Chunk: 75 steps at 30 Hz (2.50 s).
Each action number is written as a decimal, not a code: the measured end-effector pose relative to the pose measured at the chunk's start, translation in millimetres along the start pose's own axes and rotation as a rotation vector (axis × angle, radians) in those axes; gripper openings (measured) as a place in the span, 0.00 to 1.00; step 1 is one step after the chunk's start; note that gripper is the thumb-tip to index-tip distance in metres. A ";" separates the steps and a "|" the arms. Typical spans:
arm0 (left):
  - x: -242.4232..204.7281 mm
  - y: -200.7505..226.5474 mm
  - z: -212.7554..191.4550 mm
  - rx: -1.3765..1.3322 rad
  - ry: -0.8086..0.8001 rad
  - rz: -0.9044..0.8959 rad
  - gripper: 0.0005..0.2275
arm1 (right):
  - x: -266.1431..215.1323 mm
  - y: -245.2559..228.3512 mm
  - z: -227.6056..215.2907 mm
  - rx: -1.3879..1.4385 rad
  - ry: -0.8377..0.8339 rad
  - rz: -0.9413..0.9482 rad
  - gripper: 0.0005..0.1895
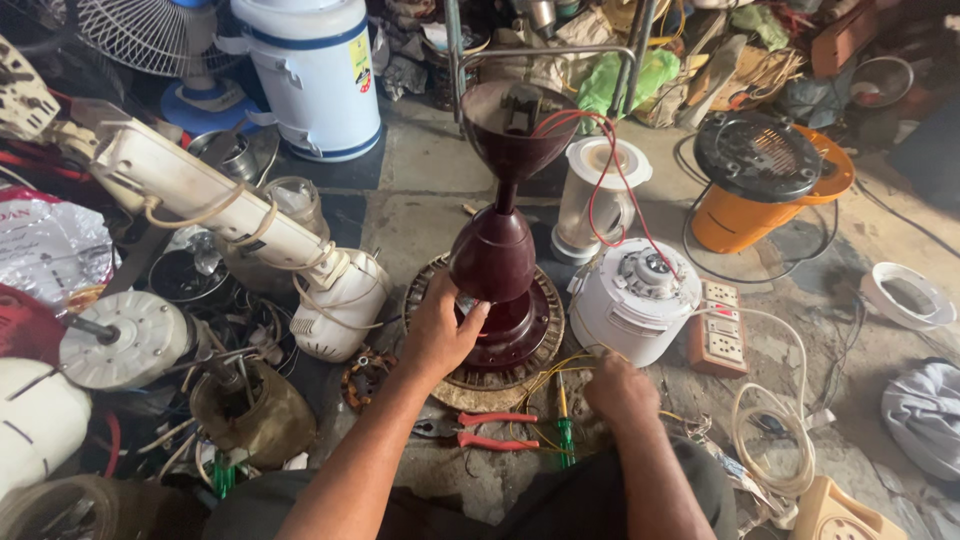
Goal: The person sits on the floor and repairs a maroon-colored appliance, likely a mixer or grinder. They use pliers to strip and twist wires, then use a screwdriver to tighten connections inside the device's base.
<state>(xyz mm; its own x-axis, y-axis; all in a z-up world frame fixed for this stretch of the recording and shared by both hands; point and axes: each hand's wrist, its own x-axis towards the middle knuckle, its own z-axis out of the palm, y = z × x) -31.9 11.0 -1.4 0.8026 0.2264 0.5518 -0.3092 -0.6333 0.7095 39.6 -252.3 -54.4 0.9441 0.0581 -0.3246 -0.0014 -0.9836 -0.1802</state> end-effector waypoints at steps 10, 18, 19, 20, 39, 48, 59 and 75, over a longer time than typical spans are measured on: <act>29.1 -10.4 14.6 -0.212 -0.126 -0.044 0.08 | 15.2 -8.9 10.1 0.530 0.354 -0.280 0.14; 39.4 -6.6 12.5 -0.077 0.024 0.031 0.06 | -2.1 -32.5 -5.7 0.630 0.419 -0.363 0.13; 42.5 -3.3 9.0 -0.066 0.045 0.050 0.07 | -4.7 -37.4 -6.7 0.667 0.414 -0.397 0.14; 45.5 0.1 5.5 -0.036 0.010 -0.026 0.08 | -8.4 -43.5 -8.1 0.704 0.409 -0.430 0.15; 21.5 -2.0 3.1 0.162 -0.066 -0.118 0.09 | -24.5 -105.0 -0.3 0.958 0.190 -0.479 0.26; 20.6 19.7 -21.5 0.209 -0.408 0.101 0.20 | 1.5 -92.0 2.3 1.122 -0.093 -0.528 0.17; 28.1 25.4 -16.9 0.386 -0.531 -0.034 0.13 | -9.3 -88.5 -9.9 1.075 -0.091 -0.611 0.17; 1.0 25.6 -4.1 0.056 -0.092 0.123 0.19 | -3.5 -80.8 0.9 1.180 -0.122 -0.457 0.11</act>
<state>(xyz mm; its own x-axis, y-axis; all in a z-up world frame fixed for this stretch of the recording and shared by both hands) -41.1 -2.0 19.1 0.8048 0.0773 0.5885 -0.3812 -0.6927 0.6123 36.2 -172.9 -39.5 0.9000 0.4272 -0.0864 -0.0358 -0.1251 -0.9915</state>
